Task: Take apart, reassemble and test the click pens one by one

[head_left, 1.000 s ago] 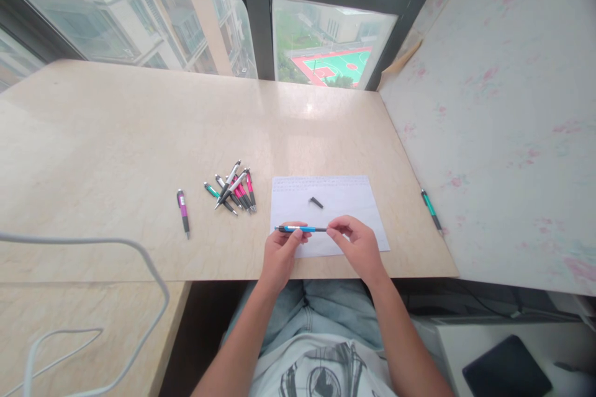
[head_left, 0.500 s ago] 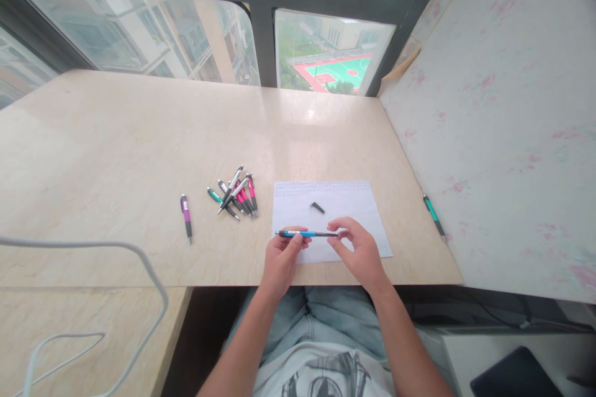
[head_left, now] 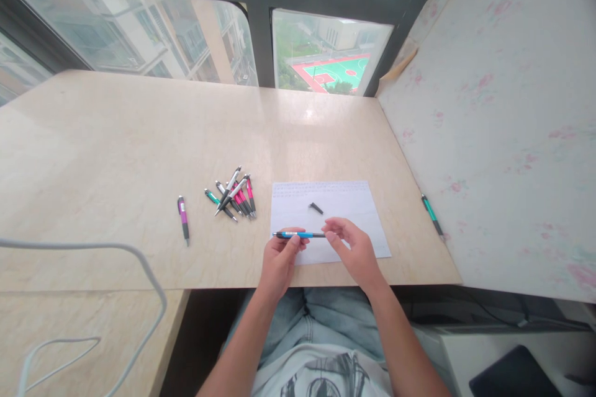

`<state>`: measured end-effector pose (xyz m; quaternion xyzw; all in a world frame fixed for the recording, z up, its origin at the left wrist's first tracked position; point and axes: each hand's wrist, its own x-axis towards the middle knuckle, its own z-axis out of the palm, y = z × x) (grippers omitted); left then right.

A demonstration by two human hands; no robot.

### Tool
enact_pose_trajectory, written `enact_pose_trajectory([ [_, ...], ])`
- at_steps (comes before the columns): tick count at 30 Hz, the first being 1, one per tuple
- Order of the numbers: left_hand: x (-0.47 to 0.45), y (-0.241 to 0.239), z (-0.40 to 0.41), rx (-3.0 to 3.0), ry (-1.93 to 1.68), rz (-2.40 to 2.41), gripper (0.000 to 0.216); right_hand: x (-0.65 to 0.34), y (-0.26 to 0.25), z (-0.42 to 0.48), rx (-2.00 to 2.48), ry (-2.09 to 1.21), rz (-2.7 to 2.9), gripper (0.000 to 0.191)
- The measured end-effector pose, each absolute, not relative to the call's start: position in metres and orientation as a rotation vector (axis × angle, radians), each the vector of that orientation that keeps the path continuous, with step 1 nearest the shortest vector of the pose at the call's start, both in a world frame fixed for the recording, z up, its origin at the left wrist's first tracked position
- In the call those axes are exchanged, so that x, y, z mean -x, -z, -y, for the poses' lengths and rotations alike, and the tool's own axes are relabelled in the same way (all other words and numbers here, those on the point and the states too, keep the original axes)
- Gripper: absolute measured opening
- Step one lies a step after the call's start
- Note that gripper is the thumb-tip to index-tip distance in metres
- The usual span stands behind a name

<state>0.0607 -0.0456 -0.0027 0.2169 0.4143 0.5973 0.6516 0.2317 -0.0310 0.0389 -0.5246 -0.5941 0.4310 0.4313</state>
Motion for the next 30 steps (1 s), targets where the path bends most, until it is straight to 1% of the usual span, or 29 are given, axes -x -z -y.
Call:
enact_pose_trajectory([
  [2, -0.0606, 0.0035, 0.0457, -0.495, -1.36, -0.934, 0.021, -0.2301, -0.0374, 0.0315, 1.374, -1.104, 1.436, 0.019],
  [6, -0.061, 0.0028, 0.0452, -0.489, -1.366, -0.93, 0.021, -0.2297, -0.0361, 0.0314, 1.36, -0.989, 1.446, 0.018],
  [8, -0.061, 0.002, 0.0447, -0.476, -1.369, -0.924, 0.022, -0.23, -0.0369, 0.031, 1.298, -0.972, 1.475, 0.021],
  [11, -0.0608, 0.0009, 0.0442, -0.452, -1.374, -0.905, 0.022, -0.2289, -0.038, 0.0312, 1.273, -1.039, 1.47, 0.029],
  [14, -0.0605, 0.0003, 0.0442, -0.434, -1.38, -0.898, 0.022, -0.2265, -0.0379, 0.0324, 1.358, -1.112, 1.422, 0.019],
  [15, -0.0605, 0.0001, 0.0443, -0.434, -1.376, -0.9, 0.022, -0.2259, -0.038, 0.0328, 1.386, -1.108, 1.409, 0.02],
  [18, -0.0606, -0.0005, 0.0445, -0.434, -1.37, -0.907, 0.022, -0.2257, -0.0397, 0.0331, 1.401, -1.016, 1.433, 0.017],
  [21, -0.0607, -0.0009, 0.0443, -0.435, -1.383, -0.9, 0.021, -0.2272, -0.0428, 0.032, 1.317, -0.942, 1.507, 0.013],
  [22, -0.0607, -0.0009, 0.0442, -0.439, -1.385, -0.895, 0.021, -0.2276, -0.0436, 0.0317, 1.289, -0.942, 1.521, 0.015],
  [25, -0.0607, -0.0004, 0.0443, -0.45, -1.384, -0.887, 0.021, -0.2274, -0.0439, 0.0315, 1.274, -1.014, 1.503, 0.033],
  [26, -0.0607, -0.0002, 0.0443, -0.45, -1.385, -0.886, 0.021, -0.2269, -0.0434, 0.0317, 1.297, -1.045, 1.486, 0.033],
  [28, -0.0607, -0.0002, 0.0445, -0.445, -1.384, -0.888, 0.021, -0.2259, -0.0423, 0.0322, 1.355, -1.074, 1.453, 0.021],
  [30, -0.0607, -0.0007, 0.0444, -0.44, -1.377, -0.888, 0.022, -0.2258, -0.0426, 0.0326, 1.394, -1.04, 1.453, 0.016],
])
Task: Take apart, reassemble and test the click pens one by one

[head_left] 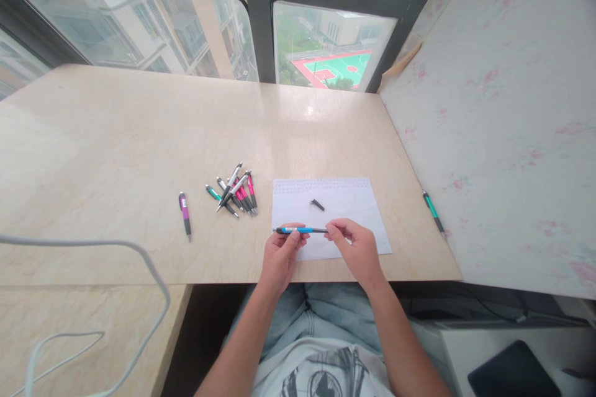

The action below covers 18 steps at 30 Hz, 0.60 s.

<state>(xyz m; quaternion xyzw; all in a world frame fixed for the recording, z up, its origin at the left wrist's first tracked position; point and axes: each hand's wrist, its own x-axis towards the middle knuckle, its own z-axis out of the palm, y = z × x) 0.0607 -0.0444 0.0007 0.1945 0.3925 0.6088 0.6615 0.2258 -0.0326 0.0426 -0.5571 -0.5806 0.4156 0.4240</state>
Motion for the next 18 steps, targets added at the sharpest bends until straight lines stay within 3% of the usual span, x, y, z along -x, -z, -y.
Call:
enact_pose_trajectory([
  [6, -0.06, -0.002, 0.043, -0.358, -1.4, -0.872, 0.023, -0.233, -0.053, 0.031, 1.38, -0.834, 1.538, 0.009],
  [18, -0.057, 0.004, 0.042, -0.257, -1.445, -0.79, 0.021, -0.265, -0.047, 0.029, 1.408, -0.843, 1.422, 0.011],
])
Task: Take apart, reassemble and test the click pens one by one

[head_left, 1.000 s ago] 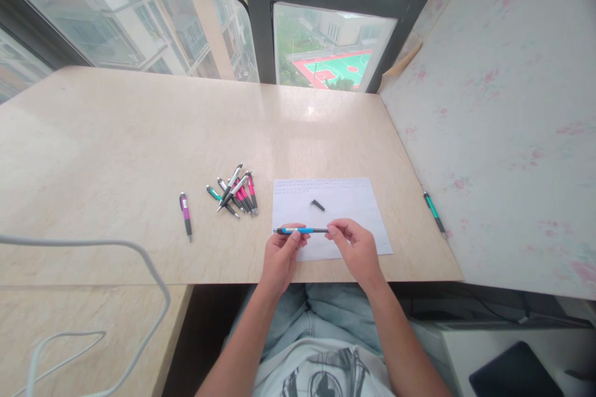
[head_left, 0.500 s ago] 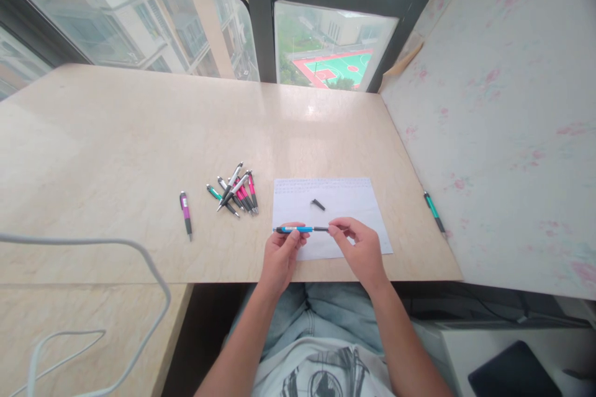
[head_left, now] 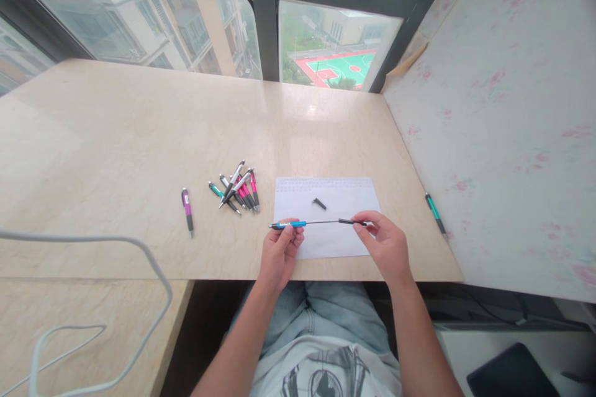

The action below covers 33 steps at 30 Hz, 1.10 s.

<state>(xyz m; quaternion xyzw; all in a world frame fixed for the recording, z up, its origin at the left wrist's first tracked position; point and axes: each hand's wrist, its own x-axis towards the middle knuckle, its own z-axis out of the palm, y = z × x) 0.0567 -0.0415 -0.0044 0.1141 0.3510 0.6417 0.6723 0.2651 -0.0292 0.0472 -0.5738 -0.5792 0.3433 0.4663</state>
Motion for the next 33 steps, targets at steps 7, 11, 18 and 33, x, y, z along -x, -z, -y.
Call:
enact_pose_trajectory([
  [7, -0.057, 0.002, 0.041, -0.25, -1.447, -0.797, 0.021, -0.269, -0.027, 0.016, 1.473, -0.883, 1.284, 0.017],
  [11, -0.057, 0.002, 0.041, -0.259, -1.445, -0.815, 0.021, -0.266, -0.034, 0.018, 1.426, -0.922, 1.311, 0.017],
  [18, -0.058, 0.0, 0.041, -0.244, -1.44, -0.804, 0.02, -0.266, -0.055, 0.027, 1.374, -0.884, 1.463, 0.01],
  [33, -0.053, -0.001, 0.042, -0.181, -1.46, -0.668, 0.02, -0.265, -0.037, 0.012, 1.546, -0.78, 1.354, 0.018],
])
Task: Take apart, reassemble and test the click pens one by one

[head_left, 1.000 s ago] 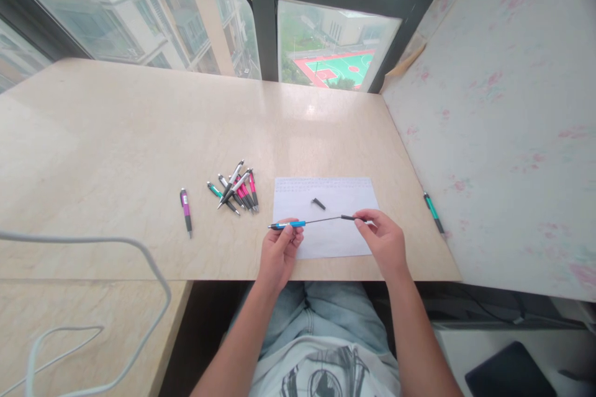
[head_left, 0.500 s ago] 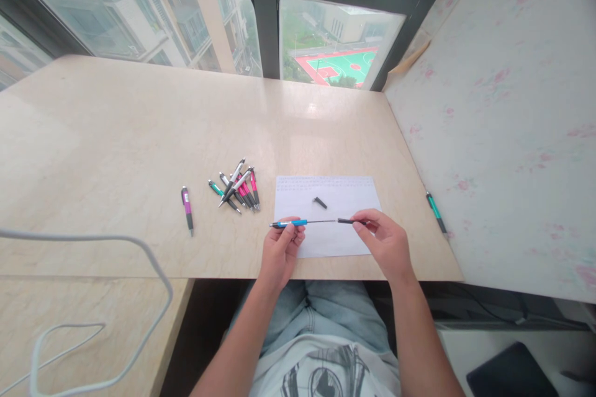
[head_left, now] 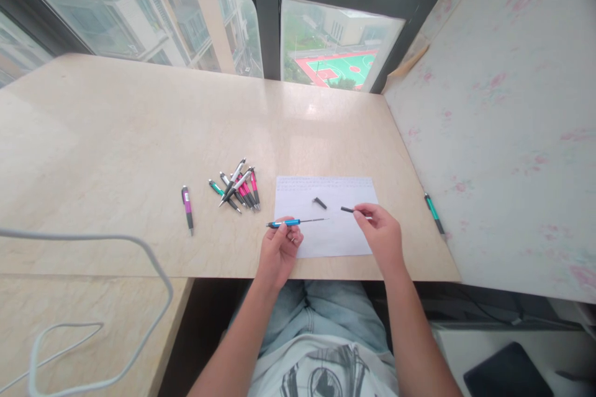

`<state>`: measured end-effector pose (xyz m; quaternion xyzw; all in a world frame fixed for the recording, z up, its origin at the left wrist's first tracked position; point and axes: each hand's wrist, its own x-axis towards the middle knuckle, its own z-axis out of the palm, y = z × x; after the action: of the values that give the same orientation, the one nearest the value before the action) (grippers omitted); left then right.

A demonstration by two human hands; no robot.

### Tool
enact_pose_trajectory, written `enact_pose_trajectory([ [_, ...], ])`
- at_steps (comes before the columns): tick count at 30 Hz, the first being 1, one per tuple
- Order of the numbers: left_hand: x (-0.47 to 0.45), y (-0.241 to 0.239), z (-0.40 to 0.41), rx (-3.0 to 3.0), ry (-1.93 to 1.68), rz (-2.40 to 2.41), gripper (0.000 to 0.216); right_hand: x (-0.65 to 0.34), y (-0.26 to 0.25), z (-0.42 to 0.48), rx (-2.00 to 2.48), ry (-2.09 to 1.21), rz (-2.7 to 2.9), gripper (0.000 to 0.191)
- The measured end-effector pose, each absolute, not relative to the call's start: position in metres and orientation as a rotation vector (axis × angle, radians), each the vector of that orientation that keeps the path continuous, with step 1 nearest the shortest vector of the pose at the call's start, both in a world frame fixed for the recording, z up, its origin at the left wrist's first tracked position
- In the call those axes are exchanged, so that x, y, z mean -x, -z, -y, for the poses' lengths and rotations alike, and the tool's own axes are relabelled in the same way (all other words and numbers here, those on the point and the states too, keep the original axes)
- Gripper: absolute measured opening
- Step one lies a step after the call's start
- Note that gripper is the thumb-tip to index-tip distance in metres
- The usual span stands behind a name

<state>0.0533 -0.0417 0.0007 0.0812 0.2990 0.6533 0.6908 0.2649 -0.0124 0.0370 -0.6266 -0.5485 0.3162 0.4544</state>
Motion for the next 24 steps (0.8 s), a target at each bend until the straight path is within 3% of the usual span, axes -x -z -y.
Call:
enact_pose_trajectory([
  [9, -0.054, 0.001, 0.042, -0.197, -1.437, -0.702, 0.021, -0.231, 0.001, -0.026, 1.647, -0.403, 1.614, 0.018],
  [15, -0.055, 0.001, 0.042, -0.206, -1.428, -0.716, 0.021, -0.22, 0.008, -0.029, 1.683, -0.352, 1.702, 0.018],
  [20, -0.055, 0.002, 0.042, -0.236, -1.418, -0.738, 0.021, -0.225, -0.005, -0.017, 1.674, -0.492, 1.589, 0.026],
  [24, -0.056, 0.004, 0.042, -0.262, -1.41, -0.76, 0.019, -0.232, -0.024, 0.002, 1.537, -0.939, 1.391, 0.041],
])
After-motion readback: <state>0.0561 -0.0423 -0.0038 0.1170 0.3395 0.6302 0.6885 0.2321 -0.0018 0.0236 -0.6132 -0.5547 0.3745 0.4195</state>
